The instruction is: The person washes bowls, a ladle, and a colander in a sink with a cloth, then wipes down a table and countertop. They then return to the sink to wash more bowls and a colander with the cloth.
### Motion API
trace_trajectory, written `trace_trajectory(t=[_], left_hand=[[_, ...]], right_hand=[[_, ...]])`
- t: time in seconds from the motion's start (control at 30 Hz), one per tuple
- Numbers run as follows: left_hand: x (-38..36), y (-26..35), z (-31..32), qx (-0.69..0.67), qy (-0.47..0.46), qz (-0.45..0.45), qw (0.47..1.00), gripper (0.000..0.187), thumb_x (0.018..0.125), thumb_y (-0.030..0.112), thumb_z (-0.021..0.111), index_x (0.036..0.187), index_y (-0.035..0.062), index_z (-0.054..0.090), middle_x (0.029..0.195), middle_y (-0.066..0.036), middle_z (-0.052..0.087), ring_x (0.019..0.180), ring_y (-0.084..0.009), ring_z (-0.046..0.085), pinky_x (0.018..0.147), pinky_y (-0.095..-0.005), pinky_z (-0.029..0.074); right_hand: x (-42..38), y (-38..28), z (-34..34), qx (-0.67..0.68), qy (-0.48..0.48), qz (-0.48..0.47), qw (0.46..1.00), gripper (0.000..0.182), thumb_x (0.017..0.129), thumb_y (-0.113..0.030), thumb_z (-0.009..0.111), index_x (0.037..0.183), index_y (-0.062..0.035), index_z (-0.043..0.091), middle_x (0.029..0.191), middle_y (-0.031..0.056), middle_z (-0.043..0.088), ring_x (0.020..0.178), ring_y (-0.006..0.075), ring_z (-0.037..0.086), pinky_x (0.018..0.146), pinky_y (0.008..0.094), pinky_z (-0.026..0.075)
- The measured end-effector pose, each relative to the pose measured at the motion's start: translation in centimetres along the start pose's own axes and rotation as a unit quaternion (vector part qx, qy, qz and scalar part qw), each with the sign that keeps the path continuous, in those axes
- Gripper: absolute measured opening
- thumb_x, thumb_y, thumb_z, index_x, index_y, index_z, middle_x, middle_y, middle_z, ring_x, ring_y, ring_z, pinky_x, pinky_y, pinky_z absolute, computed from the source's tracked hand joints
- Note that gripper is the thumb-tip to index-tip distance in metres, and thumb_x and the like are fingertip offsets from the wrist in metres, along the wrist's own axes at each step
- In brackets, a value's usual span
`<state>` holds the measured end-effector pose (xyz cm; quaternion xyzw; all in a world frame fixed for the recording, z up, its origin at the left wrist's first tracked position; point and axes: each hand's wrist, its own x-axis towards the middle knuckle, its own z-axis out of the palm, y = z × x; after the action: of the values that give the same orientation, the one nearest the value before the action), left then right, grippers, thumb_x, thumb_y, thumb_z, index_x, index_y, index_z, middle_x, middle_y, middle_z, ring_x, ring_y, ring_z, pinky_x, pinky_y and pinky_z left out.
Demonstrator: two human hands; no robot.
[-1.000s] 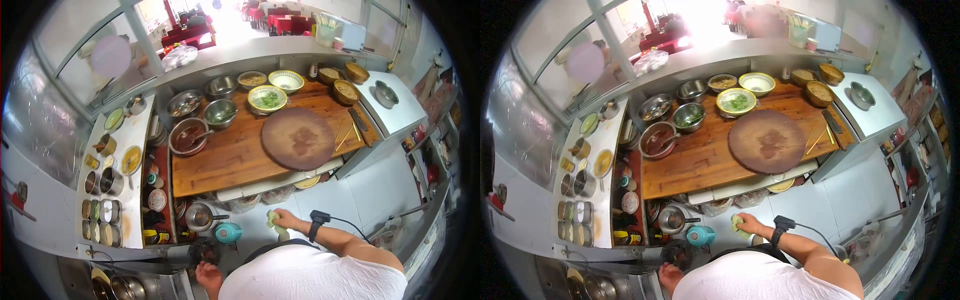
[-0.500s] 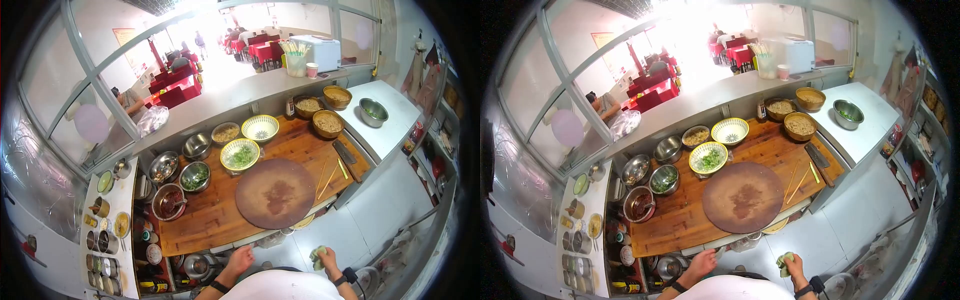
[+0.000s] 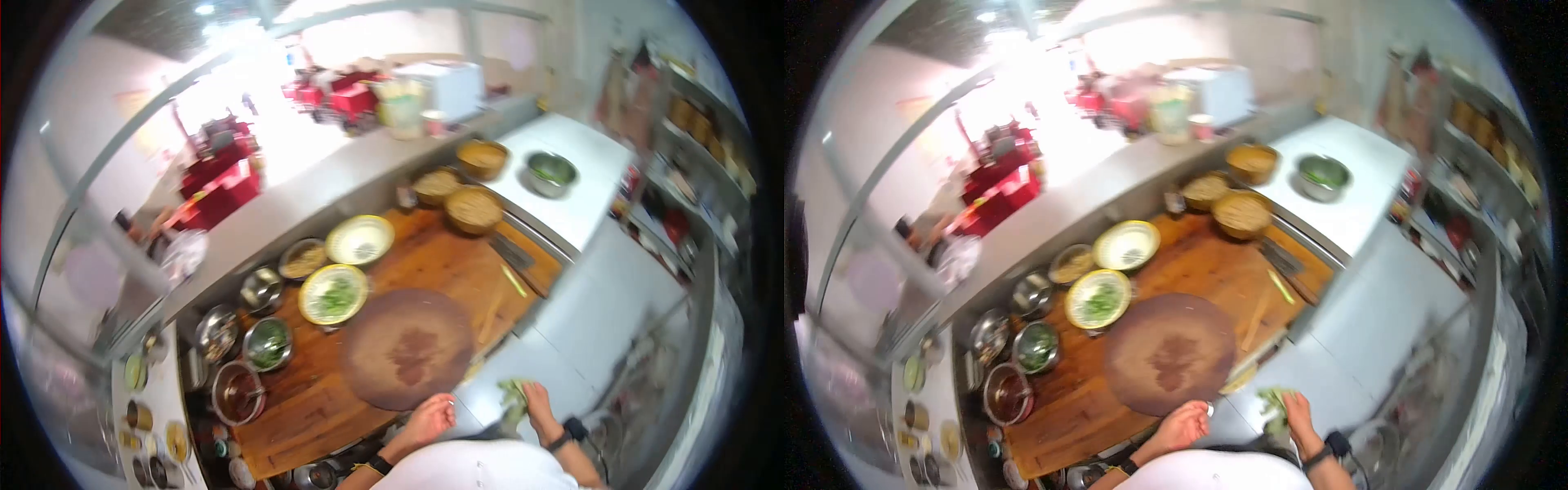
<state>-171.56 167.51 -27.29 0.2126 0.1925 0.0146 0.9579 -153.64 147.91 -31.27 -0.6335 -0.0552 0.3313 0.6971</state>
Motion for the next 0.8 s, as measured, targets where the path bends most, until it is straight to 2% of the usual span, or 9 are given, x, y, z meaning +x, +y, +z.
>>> trace_trajectory(t=[0.03, 0.07, 0.17, 0.27, 0.4, 0.47, 0.57, 0.67, 0.8], left_hand=[[1.1, -0.1, 0.8, 0.015, 0.009, 0.008, 1.000, 0.012, 0.082, 0.010, 0.044, 0.092, 0.0033, 0.047, 0.070, -0.006, 0.048, 0.064, -0.0158, 0.048, 0.060, -0.0295, 0.043], [2.0, -0.2, 2.0, 0.047, 0.021, 0.019, 0.999, 0.013, 0.082, 0.009, 0.043, 0.093, 0.0032, 0.045, 0.070, -0.006, 0.048, 0.064, -0.0163, 0.049, 0.060, -0.0298, 0.043], [6.2, -0.9, 5.8, 0.029, 0.025, -0.007, 0.999, 0.013, 0.082, 0.007, 0.041, 0.094, 0.0040, 0.044, 0.071, -0.007, 0.049, 0.064, -0.0176, 0.050, 0.061, -0.0300, 0.044], [12.3, -3.7, 9.0, 0.048, 0.007, -0.040, 0.998, 0.014, 0.082, 0.008, 0.042, 0.095, 0.0044, 0.045, 0.072, -0.006, 0.050, 0.066, -0.0169, 0.051, 0.063, -0.0299, 0.045], [22.3, -7.9, 15.7, 0.119, -0.010, -0.134, 0.984, 0.015, 0.082, 0.009, 0.044, 0.096, 0.0042, 0.047, 0.074, -0.006, 0.052, 0.068, -0.0157, 0.052, 0.065, -0.0288, 0.045], [26.9, -9.9, 20.5, 0.154, -0.017, -0.165, 0.974, 0.015, 0.081, 0.008, 0.045, 0.095, 0.0038, 0.047, 0.073, -0.006, 0.052, 0.067, -0.0159, 0.052, 0.064, -0.0282, 0.045], [33.9, -13.1, 25.1, 0.176, -0.057, -0.198, 0.963, 0.013, 0.081, 0.008, 0.045, 0.092, 0.0039, 0.049, 0.072, -0.006, 0.052, 0.066, -0.0161, 0.052, 0.062, -0.0285, 0.045], [40.1, -15.9, 29.4, 0.196, -0.092, -0.244, 0.945, 0.012, 0.081, 0.008, 0.044, 0.091, 0.0039, 0.049, 0.072, -0.006, 0.052, 0.065, -0.0162, 0.051, 0.062, -0.0286, 0.044], [48.1, -19.2, 34.2, 0.202, -0.115, -0.290, 0.929, 0.012, 0.081, 0.010, 0.045, 0.091, 0.0048, 0.049, 0.070, -0.004, 0.051, 0.063, -0.0159, 0.050, 0.062, -0.0288, 0.044]], right_hand=[[0.5, -2.2, 0.8, -0.024, 0.012, 0.010, 1.000, 0.020, 0.082, -0.017, 0.046, 0.093, -0.0024, 0.054, 0.080, 0.0036, 0.056, 0.071, 0.0112, 0.051, 0.062, 0.0236, 0.042], [3.1, -0.2, -0.8, -0.036, 0.009, 0.016, 0.999, 0.020, 0.082, -0.018, 0.046, 0.093, -0.0031, 0.054, 0.080, 0.0021, 0.056, 0.072, 0.0102, 0.049, 0.062, 0.0226, 0.040], [5.7, -4.7, -2.1, -0.103, 0.007, -0.088, 0.991, 0.019, 0.081, -0.017, 0.049, 0.092, -0.0019, 0.052, 0.075, -0.0006, 0.052, 0.069, 0.0074, 0.045, 0.060, 0.0217, 0.039], [7.5, -9.1, -6.1, 0.004, -0.031, -0.032, 0.999, 0.017, 0.080, -0.015, 0.050, 0.089, -0.0005, 0.052, 0.075, 0.0002, 0.051, 0.069, 0.0079, 0.044, 0.060, 0.0217, 0.039], [10.2, -12.3, -15.2, -0.042, 0.041, -0.103, 0.993, 0.017, 0.078, -0.008, 0.049, 0.092, 0.0006, 0.049, 0.080, 0.0039, 0.052, 0.072, 0.0087, 0.046, 0.063, 0.0234, 0.041], [10.2, -16.4, -19.8, -0.037, 0.086, -0.068, 0.993, 0.018, 0.078, -0.006, 0.047, 0.094, 0.0006, 0.049, 0.081, 0.0043, 0.053, 0.075, 0.0091, 0.048, 0.066, 0.0242, 0.042], [12.5, -17.7, -27.0, 0.022, 0.128, -0.114, 0.985, 0.019, 0.078, -0.007, 0.045, 0.096, 0.0001, 0.048, 0.083, 0.0045, 0.054, 0.075, 0.0103, 0.050, 0.066, 0.0244, 0.042], [14.3, -20.3, -31.6, 0.111, 0.181, -0.081, 0.974, 0.021, 0.078, -0.010, 0.045, 0.096, 0.0002, 0.048, 0.084, 0.0049, 0.054, 0.076, 0.0097, 0.050, 0.066, 0.0242, 0.042], [18.2, -23.0, -37.6, 0.127, 0.217, -0.119, 0.961, 0.020, 0.078, -0.010, 0.045, 0.095, 0.0002, 0.047, 0.083, 0.0038, 0.052, 0.074, 0.0091, 0.048, 0.065, 0.0239, 0.041]])
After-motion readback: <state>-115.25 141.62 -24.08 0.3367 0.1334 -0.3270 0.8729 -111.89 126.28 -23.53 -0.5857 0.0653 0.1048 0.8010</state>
